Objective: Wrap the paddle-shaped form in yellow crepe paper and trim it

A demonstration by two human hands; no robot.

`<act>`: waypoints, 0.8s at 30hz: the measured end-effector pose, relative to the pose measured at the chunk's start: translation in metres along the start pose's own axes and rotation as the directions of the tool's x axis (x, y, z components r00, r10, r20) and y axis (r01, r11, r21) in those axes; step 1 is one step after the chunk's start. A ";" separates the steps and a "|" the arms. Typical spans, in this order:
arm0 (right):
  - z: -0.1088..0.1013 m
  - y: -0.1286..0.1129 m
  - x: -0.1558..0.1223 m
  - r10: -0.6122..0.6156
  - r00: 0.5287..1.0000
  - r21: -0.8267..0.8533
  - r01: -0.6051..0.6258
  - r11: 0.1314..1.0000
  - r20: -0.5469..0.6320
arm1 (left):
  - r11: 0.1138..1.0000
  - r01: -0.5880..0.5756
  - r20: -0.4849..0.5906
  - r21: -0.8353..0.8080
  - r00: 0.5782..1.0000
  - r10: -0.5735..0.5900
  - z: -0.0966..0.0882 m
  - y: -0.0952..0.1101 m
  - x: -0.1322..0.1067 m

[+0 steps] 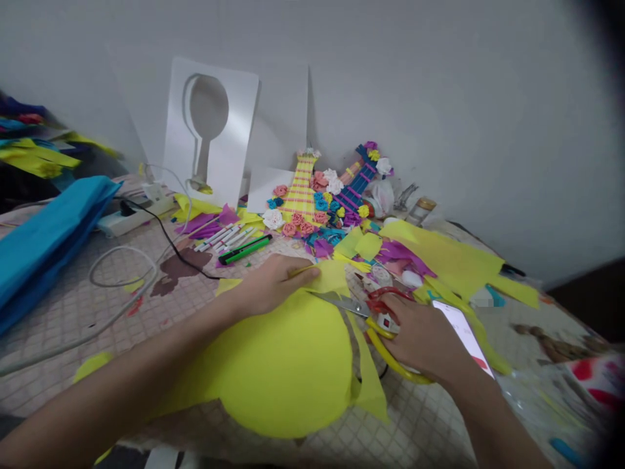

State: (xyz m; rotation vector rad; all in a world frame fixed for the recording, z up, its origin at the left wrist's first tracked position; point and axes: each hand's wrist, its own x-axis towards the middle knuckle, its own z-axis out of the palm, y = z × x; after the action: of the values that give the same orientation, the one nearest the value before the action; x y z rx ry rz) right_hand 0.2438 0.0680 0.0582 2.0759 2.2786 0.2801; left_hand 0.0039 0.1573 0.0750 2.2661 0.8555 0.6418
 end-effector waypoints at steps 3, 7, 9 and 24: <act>-0.003 0.000 -0.003 0.005 1.000 -0.002 -0.005 1.000 0.019 | 1.000 -0.020 -0.008 0.006 1.000 0.020 0.001 0.001 -0.001; -0.005 -0.002 -0.007 -0.006 1.000 -0.008 0.006 1.000 0.019 | 1.000 -0.024 -0.009 -0.002 1.000 0.024 0.002 0.003 -0.002; -0.005 -0.003 -0.008 -0.006 1.000 -0.010 0.006 1.000 0.020 | 1.000 -0.021 -0.008 -0.013 1.000 0.021 0.001 0.004 -0.003; -0.014 -0.001 -0.010 -0.046 0.999 -0.062 0.046 0.997 0.006 | 0.999 -0.014 0.006 -0.041 1.000 0.014 0.005 0.005 -0.005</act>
State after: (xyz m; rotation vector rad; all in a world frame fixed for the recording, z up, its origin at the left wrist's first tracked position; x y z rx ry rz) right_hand 0.2418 0.0570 0.0709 1.9897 2.2806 0.3390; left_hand 0.0054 0.1495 0.0740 2.2385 0.8169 0.6528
